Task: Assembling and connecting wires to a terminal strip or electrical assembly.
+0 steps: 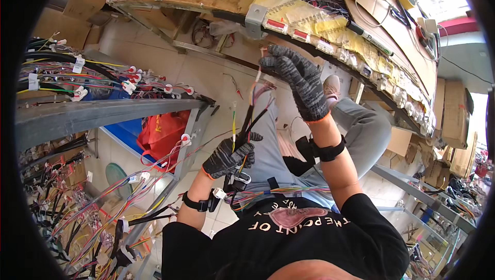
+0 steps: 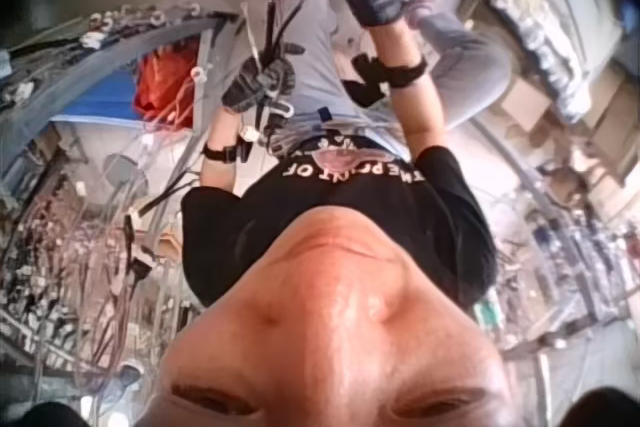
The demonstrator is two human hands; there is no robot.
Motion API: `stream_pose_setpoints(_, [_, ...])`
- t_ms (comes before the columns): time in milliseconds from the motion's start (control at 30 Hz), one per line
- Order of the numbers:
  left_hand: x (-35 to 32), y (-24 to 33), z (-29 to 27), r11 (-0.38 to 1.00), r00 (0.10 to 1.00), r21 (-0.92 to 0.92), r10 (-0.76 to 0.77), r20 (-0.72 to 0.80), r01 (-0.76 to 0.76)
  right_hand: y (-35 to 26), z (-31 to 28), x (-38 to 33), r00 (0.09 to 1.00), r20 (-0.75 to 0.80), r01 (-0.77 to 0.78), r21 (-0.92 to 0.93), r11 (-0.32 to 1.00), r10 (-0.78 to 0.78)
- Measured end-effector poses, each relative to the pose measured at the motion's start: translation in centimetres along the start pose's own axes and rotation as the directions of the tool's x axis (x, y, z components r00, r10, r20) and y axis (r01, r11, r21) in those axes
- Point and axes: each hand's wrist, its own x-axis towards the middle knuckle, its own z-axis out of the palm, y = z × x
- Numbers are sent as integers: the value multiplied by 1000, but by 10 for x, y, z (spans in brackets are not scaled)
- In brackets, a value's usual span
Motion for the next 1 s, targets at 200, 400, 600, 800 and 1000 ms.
stream_pose_setpoints(200, [3, 4, -5, 999, 991, 29, 32, -128, -29, 7, 7, 6, 940, -308, -158, -772, 616, -144])
stream_pose_setpoints(400, [10, 4, -19, 998, 997, 59, -11, -80, 15, 13, 11, 20, 984, -155, 21, -386, 922, -88])
stream_pose_setpoints(600, [14, 0, -22, 984, 943, 158, 131, -305, -86, 14, 22, 29, 966, -256, 13, -76, 997, -32])
stream_pose_setpoints(800, [22, 2, -37, 986, 957, 113, 150, -249, -125, 24, 18, 40, 963, -264, -10, -222, 975, -51])
stream_pose_setpoints(1000, [26, 6, -41, 991, 964, 108, 106, -244, -81, 26, 21, 40, 954, -296, -3, -193, 981, -55])
